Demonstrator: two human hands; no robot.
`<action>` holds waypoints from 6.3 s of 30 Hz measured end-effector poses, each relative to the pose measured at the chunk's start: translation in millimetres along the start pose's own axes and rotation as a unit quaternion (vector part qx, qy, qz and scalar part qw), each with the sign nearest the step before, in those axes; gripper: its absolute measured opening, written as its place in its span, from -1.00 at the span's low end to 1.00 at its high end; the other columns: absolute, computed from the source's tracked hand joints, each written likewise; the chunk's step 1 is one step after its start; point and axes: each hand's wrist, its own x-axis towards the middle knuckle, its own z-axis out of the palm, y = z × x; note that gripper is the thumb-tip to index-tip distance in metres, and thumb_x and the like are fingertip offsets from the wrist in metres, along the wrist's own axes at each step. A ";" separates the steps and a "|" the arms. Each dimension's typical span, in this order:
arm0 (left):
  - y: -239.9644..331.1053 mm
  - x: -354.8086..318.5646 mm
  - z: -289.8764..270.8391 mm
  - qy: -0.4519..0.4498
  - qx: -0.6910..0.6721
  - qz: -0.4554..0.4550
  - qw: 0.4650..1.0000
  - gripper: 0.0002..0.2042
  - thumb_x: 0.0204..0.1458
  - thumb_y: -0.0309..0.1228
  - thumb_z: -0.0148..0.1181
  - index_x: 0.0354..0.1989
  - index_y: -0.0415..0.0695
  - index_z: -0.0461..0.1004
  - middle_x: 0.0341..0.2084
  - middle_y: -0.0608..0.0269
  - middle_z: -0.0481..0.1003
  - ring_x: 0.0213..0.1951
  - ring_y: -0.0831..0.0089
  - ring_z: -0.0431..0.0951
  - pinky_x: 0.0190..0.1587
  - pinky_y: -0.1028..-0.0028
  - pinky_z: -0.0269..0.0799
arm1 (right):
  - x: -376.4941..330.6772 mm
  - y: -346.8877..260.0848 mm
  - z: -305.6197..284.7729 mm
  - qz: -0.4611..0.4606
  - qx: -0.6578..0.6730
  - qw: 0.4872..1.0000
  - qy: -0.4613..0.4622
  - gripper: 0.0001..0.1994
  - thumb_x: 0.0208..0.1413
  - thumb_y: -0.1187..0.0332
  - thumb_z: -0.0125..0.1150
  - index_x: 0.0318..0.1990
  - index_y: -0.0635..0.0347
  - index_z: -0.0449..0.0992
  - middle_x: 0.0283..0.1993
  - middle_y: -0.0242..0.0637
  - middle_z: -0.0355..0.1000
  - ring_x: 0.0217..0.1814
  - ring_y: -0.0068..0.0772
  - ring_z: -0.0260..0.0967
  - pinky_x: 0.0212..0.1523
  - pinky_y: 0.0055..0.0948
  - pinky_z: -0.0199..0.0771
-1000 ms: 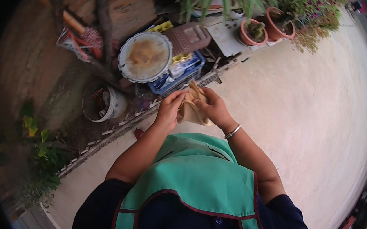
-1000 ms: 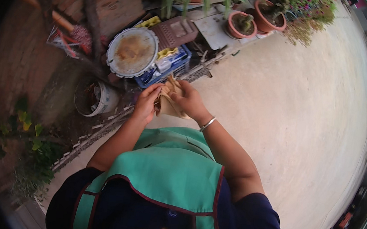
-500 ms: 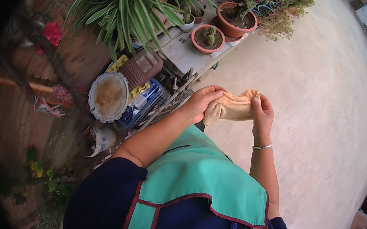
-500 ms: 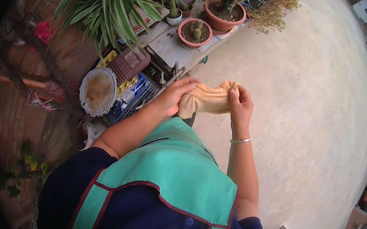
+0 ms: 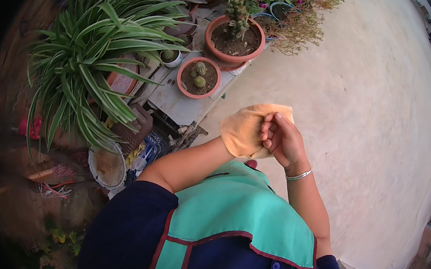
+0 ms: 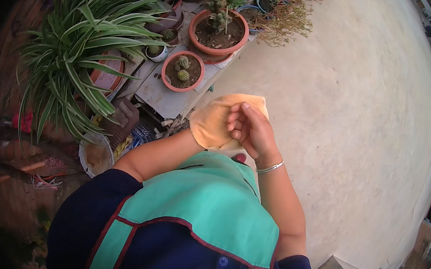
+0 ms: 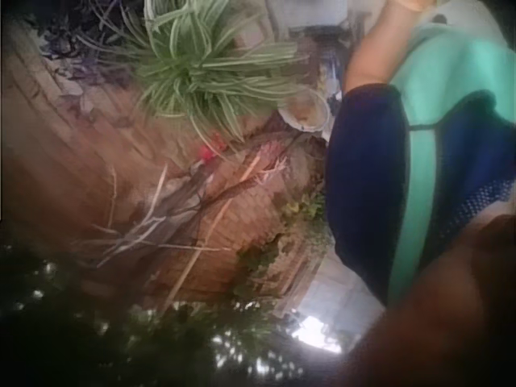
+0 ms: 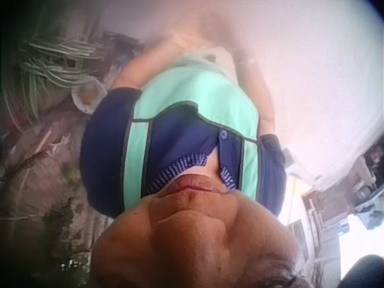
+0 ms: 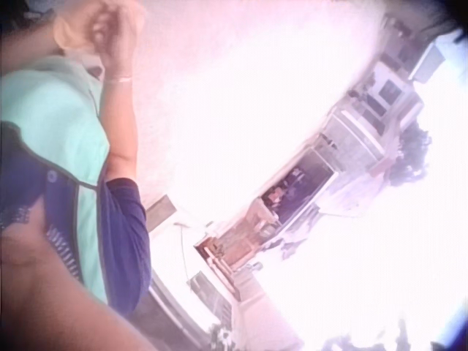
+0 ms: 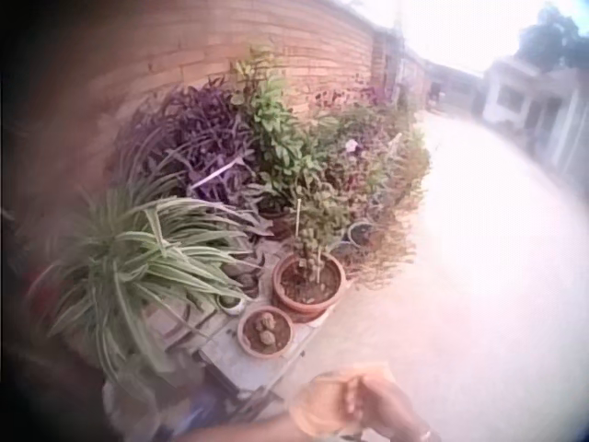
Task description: The person washes a cloth in a metal basin, wrings it out, and walks to a row of potted plants. They pick up dried leaves and debris from the pots by hand, placing the matter into a bucket, before returning to the basin to rinse the cloth.
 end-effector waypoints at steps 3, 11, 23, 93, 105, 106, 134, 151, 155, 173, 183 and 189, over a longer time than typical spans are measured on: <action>-6.6 60.3 5.7 0.149 0.029 0.000 0.988 -0.77 0.09 -0.26 -0.12 -0.50 -0.12 0.30 -0.68 0.33 0.33 -0.69 0.59 0.33 -0.66 0.63 0.30 | 20.7 -30.7 -44.7 0.019 0.008 1.000 -0.011 -0.71 0.24 0.21 -0.18 -0.40 0.17 0.36 -0.54 -0.37 0.38 -0.56 -0.57 0.35 -0.54 -0.63 0.39; -4.6 224.5 38.5 0.225 -0.002 0.096 0.970 -0.62 0.06 -0.23 -0.23 -0.81 -0.02 0.09 -0.96 0.32 0.10 -0.93 0.45 0.11 -0.88 0.51 0.11 | 68.8 -171.7 -123.6 -0.055 -0.292 0.954 -0.024 -0.70 0.26 0.21 -0.21 -0.43 0.18 0.32 -0.66 -0.40 0.30 -0.70 -0.61 0.23 -0.65 -0.63 0.30; 58.7 395.6 54.5 0.228 0.170 0.121 0.951 -0.65 0.18 -0.17 -0.22 -0.05 -0.13 0.33 -0.18 0.13 0.45 -0.17 0.27 0.49 -0.11 0.27 0.43 | 129.1 -324.8 -256.5 -0.032 -0.236 0.970 0.045 -0.64 0.21 0.10 -0.11 -0.08 0.19 0.39 -0.17 -0.31 0.41 -0.15 -0.52 0.37 -0.17 -0.48 0.39; 231.7 641.9 115.2 -0.105 -0.059 0.130 0.984 -0.68 0.16 -0.24 -0.21 -0.09 -0.19 0.33 -0.13 0.16 0.44 -0.04 0.32 0.41 0.10 0.38 0.25 | 412.8 -604.8 -101.8 -0.171 -0.109 0.925 -0.321 -0.46 0.24 -0.04 -0.34 -0.05 0.31 0.35 -0.21 -0.19 0.43 -0.26 -0.40 0.38 -0.18 -0.42 0.39; 204.3 655.2 65.9 0.112 -0.006 0.133 0.985 -0.71 0.09 -0.13 -0.06 -0.24 -0.10 0.38 -0.36 0.30 0.46 -0.34 0.48 0.49 -0.25 0.47 0.43 | 431.5 -606.0 -158.0 -0.555 -0.664 0.495 -0.083 -0.87 0.09 0.37 0.04 -0.43 0.18 0.45 -0.46 -0.21 0.39 -0.46 -0.11 0.36 -0.46 -0.33 0.35; 202.4 658.2 70.2 0.141 0.001 0.154 0.978 -0.71 0.06 -0.14 0.02 -0.24 -0.12 0.38 -0.37 0.24 0.46 -0.35 0.44 0.50 -0.25 0.41 0.44 | 428.6 -611.1 -167.2 -0.539 -0.678 0.496 -0.061 -0.90 0.08 0.37 0.06 -0.38 0.17 0.45 -0.42 -0.22 0.40 -0.43 -0.14 0.37 -0.44 -0.36 0.35; 118.4 923.8 81.1 0.174 0.099 0.081 0.976 -0.67 0.21 -0.14 -0.30 -0.04 -0.04 0.29 -0.14 0.24 0.41 -0.11 0.40 0.44 -0.07 0.32 0.39 | 306.1 -768.3 -441.0 -0.432 -0.706 0.561 -0.015 -0.63 0.02 0.49 0.08 0.04 0.20 0.32 0.02 -0.07 0.32 0.02 -0.08 0.31 0.03 -0.30 0.32; 197.3 1123.4 29.0 0.259 0.741 0.293 0.546 -0.83 -0.07 -0.31 0.15 -0.35 -0.11 0.49 -0.46 0.20 0.48 -0.35 0.33 0.47 -0.25 0.37 0.35 | 417.1 -940.5 -584.1 -0.175 -0.638 0.729 0.174 -0.79 0.12 0.32 0.09 -0.23 0.30 0.50 -0.22 -0.30 0.38 -0.27 -0.51 0.31 -0.26 -0.57 0.35; 239.8 1189.5 31.9 0.211 0.792 0.297 0.490 -0.81 -0.06 -0.29 0.12 -0.32 -0.10 0.49 -0.47 0.11 0.50 -0.31 0.22 0.49 -0.23 0.30 0.35 | 455.4 -997.6 -604.6 -0.238 -0.686 0.676 0.125 -0.82 0.03 0.40 0.15 -0.23 0.27 0.51 -0.16 -0.27 0.36 -0.22 -0.46 0.34 -0.33 -0.53 0.38; 257.5 1380.5 40.6 -0.009 0.853 0.065 0.517 -0.81 0.01 -0.44 0.01 -0.22 -0.21 0.44 -0.33 0.14 0.49 -0.31 0.50 0.49 -0.31 0.54 0.43 | 575.8 -1129.0 -602.5 -0.257 -0.697 0.628 -0.233 -0.72 -0.05 0.37 0.04 -0.16 0.26 0.47 -0.15 -0.07 0.44 -0.14 -0.07 0.36 -0.05 -0.34 0.33; 253.9 1485.0 46.1 0.100 0.850 -0.010 0.517 -0.80 0.02 -0.41 0.02 -0.21 -0.21 0.44 -0.31 0.17 0.49 -0.29 0.51 0.48 -0.28 0.55 0.42 | 593.9 -1218.3 -649.4 -0.377 -0.712 0.518 -0.287 -0.73 -0.19 0.50 0.05 -0.23 0.26 0.48 -0.22 -0.13 0.46 -0.16 -0.13 0.37 -0.07 -0.23 0.32; 255.0 1523.2 33.1 0.153 0.874 -0.065 0.456 -0.79 0.02 -0.40 0.03 -0.20 -0.21 0.44 -0.29 0.19 0.48 -0.28 0.52 0.48 -0.27 0.56 0.41 | 598.4 -1245.5 -654.9 -0.447 -0.687 0.471 -0.326 -0.64 -0.30 0.56 0.02 -0.22 0.25 0.47 -0.25 -0.14 0.45 -0.19 -0.12 0.37 -0.12 -0.26 0.35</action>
